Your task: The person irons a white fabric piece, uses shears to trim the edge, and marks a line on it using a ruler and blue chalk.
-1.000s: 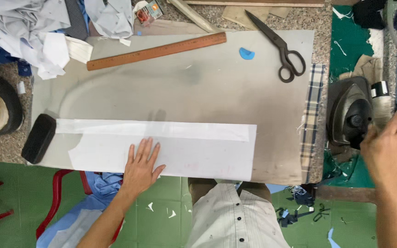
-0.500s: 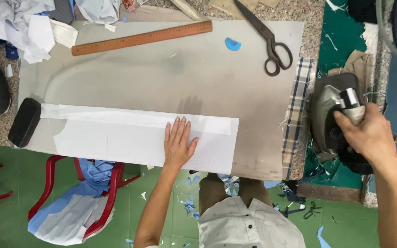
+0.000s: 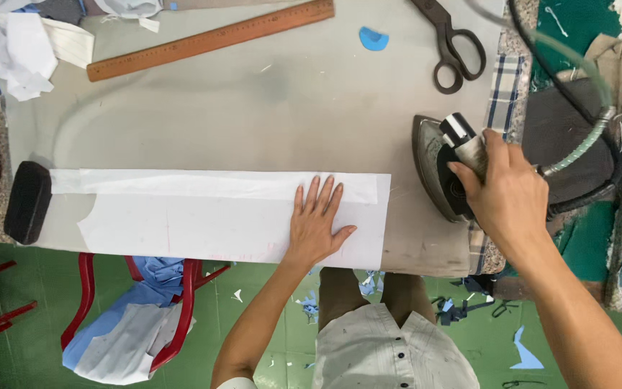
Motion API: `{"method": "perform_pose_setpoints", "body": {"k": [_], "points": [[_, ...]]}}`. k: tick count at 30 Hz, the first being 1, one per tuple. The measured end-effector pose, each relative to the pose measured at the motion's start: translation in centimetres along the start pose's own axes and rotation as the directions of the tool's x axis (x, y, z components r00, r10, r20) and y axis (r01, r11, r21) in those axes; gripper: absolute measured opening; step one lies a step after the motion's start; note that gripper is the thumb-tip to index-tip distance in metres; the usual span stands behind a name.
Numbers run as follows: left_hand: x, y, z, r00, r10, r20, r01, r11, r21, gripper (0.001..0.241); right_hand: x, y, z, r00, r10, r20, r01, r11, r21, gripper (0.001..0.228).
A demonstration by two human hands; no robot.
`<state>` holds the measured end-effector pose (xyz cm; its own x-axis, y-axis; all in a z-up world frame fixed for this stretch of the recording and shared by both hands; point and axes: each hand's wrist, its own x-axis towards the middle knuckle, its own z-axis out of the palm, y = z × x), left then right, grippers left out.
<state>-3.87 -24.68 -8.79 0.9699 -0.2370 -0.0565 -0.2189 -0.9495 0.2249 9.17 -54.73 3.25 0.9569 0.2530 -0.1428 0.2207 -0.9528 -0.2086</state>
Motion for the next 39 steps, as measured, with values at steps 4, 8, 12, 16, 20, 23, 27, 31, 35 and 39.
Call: {"method": "perform_pose_setpoints", "body": {"k": [4, 8, 12, 16, 20, 23, 27, 31, 35, 39], "points": [[0.6, 0.8, -0.1, 0.999, 0.014, -0.045, -0.015, 1.000, -0.018, 0.088, -5.1, 0.0, -0.5, 0.933, -0.258, -0.249, 0.183, 0.940, -0.287, 0.065], [0.8, 1.6, 0.6, 1.000, 0.017, -0.013, -0.017, 0.998, -0.065, 0.089, -7.2, 0.2, 0.1, 0.938, -0.265, -0.222, 0.188, 0.929, -0.318, 0.070], [1.2, 2.2, 0.7, 0.996, 0.026, -0.086, -0.032, 0.997, -0.071, 0.088, -7.5, 0.6, 0.3, 0.946, -0.265, -0.189, 0.187, 0.918, -0.349, 0.080], [1.4, 2.3, 0.6, 0.993, 0.037, -0.112, -0.046, 0.996, -0.082, 0.088, -7.4, 0.7, 0.2, 0.944, -0.287, -0.164, 0.214, 0.909, -0.359, 0.073], [1.2, 2.0, 0.7, 0.993, 0.028, -0.119, -0.038, 0.996, -0.085, 0.087, -7.2, 1.8, -0.7, 0.938, -0.339, -0.066, 0.298, 0.891, -0.343, 0.056], [0.3, 0.8, 0.2, 0.997, 0.025, -0.068, -0.030, 0.998, -0.059, 0.087, -4.7, 2.6, -1.6, 0.981, -0.164, 0.100, 0.189, 0.915, -0.355, 0.072], [-2.7, -2.8, -1.6, 0.988, -0.103, -0.117, 0.102, 0.995, -0.010, 0.081, 2.2, 0.0, -3.0, 0.935, 0.108, 0.339, -0.161, 0.978, 0.132, 0.066], [-8.5, -5.2, -4.8, 0.971, -0.092, -0.219, 0.113, 0.990, 0.085, 0.072, 3.3, 0.3, -1.7, 0.924, 0.106, 0.368, -0.211, 0.943, 0.259, 0.065], [-14.2, -5.7, -10.7, 0.980, 0.130, -0.151, -0.097, 0.973, 0.209, 0.080, 3.0, -0.5, -1.4, 0.960, 0.077, 0.269, -0.112, 0.987, 0.116, 0.055], [-12.7, -9.3, -15.8, 0.928, 0.360, 0.092, -0.369, 0.858, 0.358, 0.048, 5.5, -0.9, -1.9, 0.930, 0.052, 0.364, -0.067, 0.997, 0.028, 0.052]]}}
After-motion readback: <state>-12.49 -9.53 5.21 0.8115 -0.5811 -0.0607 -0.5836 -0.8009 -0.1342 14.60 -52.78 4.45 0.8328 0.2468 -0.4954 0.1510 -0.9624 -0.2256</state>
